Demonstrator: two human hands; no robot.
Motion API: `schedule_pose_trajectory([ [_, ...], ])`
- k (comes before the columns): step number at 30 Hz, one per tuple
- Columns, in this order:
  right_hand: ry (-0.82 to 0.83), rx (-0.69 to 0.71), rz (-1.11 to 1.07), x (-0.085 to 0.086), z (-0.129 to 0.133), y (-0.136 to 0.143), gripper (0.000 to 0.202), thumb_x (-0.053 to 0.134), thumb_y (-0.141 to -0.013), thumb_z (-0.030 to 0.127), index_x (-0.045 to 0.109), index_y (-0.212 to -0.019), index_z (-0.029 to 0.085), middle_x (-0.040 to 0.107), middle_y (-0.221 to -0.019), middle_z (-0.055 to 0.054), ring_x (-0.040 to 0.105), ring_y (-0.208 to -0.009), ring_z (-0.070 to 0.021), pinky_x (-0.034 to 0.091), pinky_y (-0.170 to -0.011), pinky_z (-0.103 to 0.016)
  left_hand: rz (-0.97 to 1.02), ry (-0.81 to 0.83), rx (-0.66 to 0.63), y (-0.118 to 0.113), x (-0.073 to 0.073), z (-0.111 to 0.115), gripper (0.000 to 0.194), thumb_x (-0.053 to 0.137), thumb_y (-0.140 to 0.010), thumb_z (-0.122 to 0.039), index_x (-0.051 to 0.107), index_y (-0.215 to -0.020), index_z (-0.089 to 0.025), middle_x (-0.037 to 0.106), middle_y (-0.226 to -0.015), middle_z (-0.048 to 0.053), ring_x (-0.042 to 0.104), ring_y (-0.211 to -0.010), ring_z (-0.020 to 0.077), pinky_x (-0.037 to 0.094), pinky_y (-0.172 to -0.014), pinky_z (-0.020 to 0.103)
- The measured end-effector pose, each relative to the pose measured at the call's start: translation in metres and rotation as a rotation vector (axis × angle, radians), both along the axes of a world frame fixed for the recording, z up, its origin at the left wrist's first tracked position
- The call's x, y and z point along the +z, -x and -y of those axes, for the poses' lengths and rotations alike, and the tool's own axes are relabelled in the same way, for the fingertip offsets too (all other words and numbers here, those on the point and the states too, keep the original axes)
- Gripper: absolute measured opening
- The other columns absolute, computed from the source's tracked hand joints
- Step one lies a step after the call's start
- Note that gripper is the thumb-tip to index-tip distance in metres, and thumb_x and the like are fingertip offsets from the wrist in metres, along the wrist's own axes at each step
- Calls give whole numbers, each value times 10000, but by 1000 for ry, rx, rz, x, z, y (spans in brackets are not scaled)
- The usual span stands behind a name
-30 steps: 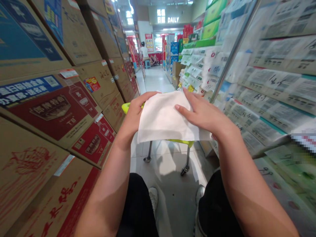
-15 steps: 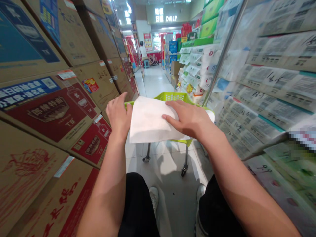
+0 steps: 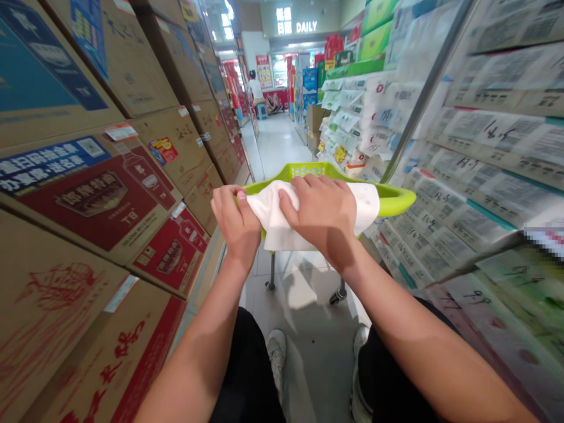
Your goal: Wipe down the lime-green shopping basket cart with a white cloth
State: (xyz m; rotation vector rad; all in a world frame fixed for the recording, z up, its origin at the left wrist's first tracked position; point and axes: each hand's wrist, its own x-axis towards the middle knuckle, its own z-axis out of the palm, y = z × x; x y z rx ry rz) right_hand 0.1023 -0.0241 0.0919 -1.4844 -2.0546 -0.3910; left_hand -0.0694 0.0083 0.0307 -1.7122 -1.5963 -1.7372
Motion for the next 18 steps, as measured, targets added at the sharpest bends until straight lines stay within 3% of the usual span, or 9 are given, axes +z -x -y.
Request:
schedule_pose_trajectory([
  [3,8,2,13,3,-5,-7,513,329,-1053,497,732,-1118,187,763,-1088,-167,657,-1027,-340,419,-913,-460,55,-5,-37,-14,0,9,184,375,-1017,-290,529,-1109,-251,572,-1136,82,536,-1128,263,429,-1037,438],
  [7,49,17,46,9,-13,-20,539,346,-1033,524,754,-1106,179,773,-1065,-173,675,-996,-351,429,-882,-471,63,-30,-25,-33,-3,16,306,319,-1027,-303,485,-1280,-257,523,-1224,101,539,-1166,264,462,-1047,441],
  [12,83,10,74,12,-22,-35,525,371,-1030,517,778,-1077,189,779,-1064,-168,675,-1023,-343,419,-885,-447,42,-56,-58,-58,-5,31,454,237,-1068,-493,444,-1387,-244,495,-1250,122,533,-1171,269,464,-1039,440],
  [15,82,-15,84,11,-26,-41,527,369,-1034,487,789,-1058,170,777,-1058,-169,671,-1017,-329,405,-882,-424,59,-86,-139,-71,-6,39,604,238,-1035,-652,488,-1372,-218,514,-1240,129,517,-1145,286,430,-1039,470],
  [18,69,-8,90,9,-29,-43,539,351,-1044,449,799,-1033,148,772,-1057,-164,664,-1004,-310,383,-879,-405,62,-116,-200,-74,-8,39,644,282,-1009,-705,535,-1330,-207,550,-1191,123,511,-1100,293,400,-1019,483],
])
